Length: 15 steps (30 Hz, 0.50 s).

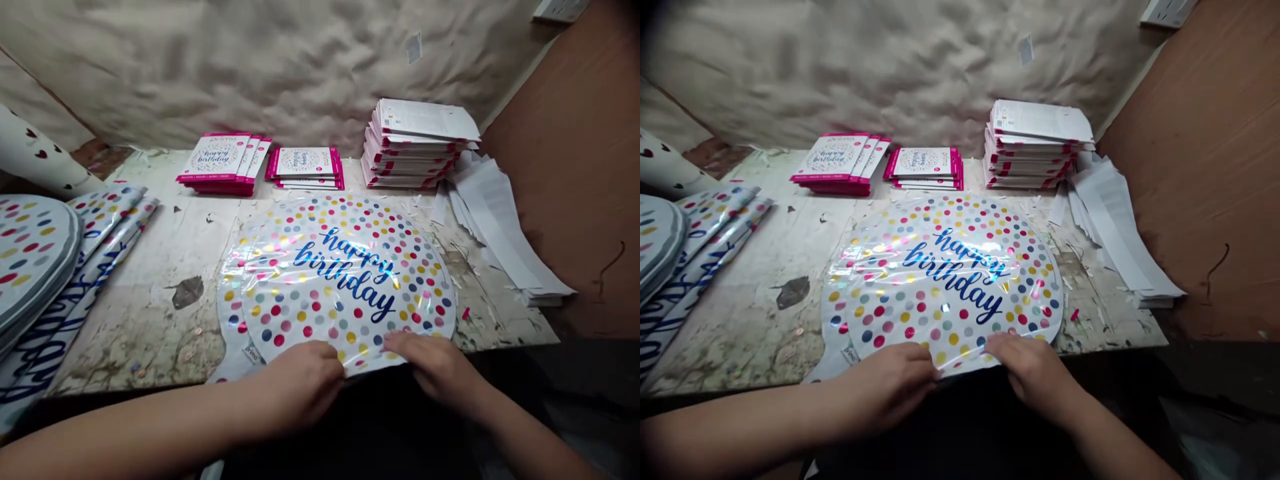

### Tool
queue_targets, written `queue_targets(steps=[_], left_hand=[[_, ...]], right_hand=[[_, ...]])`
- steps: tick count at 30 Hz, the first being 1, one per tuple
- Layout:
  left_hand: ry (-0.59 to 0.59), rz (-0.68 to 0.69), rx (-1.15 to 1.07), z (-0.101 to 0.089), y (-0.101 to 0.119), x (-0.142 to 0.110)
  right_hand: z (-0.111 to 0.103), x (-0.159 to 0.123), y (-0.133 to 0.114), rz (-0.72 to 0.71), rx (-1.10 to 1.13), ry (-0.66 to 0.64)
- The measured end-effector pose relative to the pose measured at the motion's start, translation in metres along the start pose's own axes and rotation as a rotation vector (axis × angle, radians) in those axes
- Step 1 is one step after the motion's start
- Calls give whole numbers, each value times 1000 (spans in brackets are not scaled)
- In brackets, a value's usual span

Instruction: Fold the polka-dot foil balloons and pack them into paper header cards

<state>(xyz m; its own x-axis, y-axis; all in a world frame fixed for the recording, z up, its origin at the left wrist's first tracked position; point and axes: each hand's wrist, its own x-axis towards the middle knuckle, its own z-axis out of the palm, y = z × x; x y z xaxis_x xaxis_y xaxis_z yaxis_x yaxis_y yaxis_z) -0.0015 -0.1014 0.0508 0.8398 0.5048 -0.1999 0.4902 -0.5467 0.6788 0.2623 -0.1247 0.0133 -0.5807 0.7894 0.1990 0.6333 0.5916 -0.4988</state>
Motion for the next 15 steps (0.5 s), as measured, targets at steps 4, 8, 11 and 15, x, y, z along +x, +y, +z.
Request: queue_targets(steps=[4, 8, 11, 15], left_hand=[[60, -280, -295, -2, -23, 10], [-110, -400, -687, -18, -41, 30], [-130, -335, -664, -27, -37, 34], [136, -260, -133, -35, -27, 7]], right_hand=[[-17, 3, -6, 142, 52, -185], [-27, 28, -27, 224, 67, -362], [-14, 55, -45, 255, -23, -328], [2, 72, -51, 259, -5, -158]])
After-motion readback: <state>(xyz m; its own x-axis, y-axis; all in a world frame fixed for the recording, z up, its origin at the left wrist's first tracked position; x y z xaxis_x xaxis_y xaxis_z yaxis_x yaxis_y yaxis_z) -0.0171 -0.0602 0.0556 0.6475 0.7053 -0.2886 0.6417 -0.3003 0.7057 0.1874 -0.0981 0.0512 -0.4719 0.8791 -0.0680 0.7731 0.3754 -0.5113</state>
